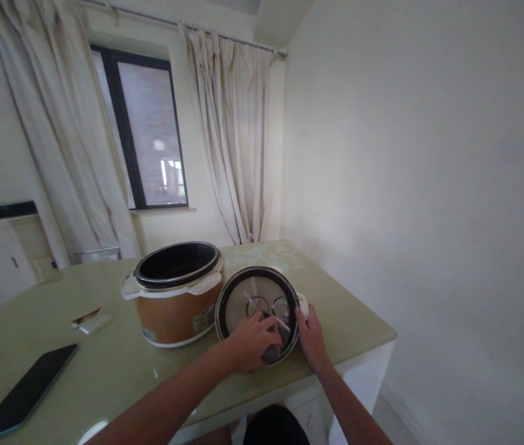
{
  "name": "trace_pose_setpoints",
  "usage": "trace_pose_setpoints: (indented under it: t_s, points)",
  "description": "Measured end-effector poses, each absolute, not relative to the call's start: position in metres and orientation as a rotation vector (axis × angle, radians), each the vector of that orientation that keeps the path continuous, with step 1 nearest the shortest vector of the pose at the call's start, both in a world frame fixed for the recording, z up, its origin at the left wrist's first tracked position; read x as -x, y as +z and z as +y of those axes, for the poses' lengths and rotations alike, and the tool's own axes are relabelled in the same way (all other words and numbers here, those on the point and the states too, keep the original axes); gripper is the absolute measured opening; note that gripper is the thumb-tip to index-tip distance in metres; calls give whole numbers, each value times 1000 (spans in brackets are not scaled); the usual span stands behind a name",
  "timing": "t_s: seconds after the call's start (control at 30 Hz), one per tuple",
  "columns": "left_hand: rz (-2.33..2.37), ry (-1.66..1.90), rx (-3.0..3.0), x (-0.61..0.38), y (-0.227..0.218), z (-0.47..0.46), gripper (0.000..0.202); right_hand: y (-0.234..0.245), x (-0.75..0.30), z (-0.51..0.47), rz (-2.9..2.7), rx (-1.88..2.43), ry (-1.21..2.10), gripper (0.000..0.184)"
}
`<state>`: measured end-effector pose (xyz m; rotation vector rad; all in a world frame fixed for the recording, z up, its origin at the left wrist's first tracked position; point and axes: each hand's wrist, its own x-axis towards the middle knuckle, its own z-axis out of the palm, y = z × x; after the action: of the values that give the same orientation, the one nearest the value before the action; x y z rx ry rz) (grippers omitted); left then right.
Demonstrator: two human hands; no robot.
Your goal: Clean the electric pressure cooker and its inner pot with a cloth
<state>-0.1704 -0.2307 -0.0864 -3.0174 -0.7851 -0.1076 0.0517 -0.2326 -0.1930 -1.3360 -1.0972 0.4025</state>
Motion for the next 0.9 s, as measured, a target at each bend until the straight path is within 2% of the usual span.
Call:
trace_pose_setpoints:
  t_s: [0.1,0.33,0.47,0.7,0.9]
  points:
    - [-817,-58,2915,187,-83,-227,42,-192,-51,-234,-1119,1342,429,50]
    - [-1255,-319,2559,199,-70,-192,38,-196,-54,-229,-1117,1331,366,45]
    - [-1321,-411,2475,186,-66,-182,39,-198,-56,-229,-1126,1327,352,48]
    - [-1321,-499,2599,166,-80,-185,47,-195,-56,-231,-1130,1308,390,53]
    - [-1239,-487,2884,172,-94,-203,43,-191,-53,-233,-1133,1314,409,53]
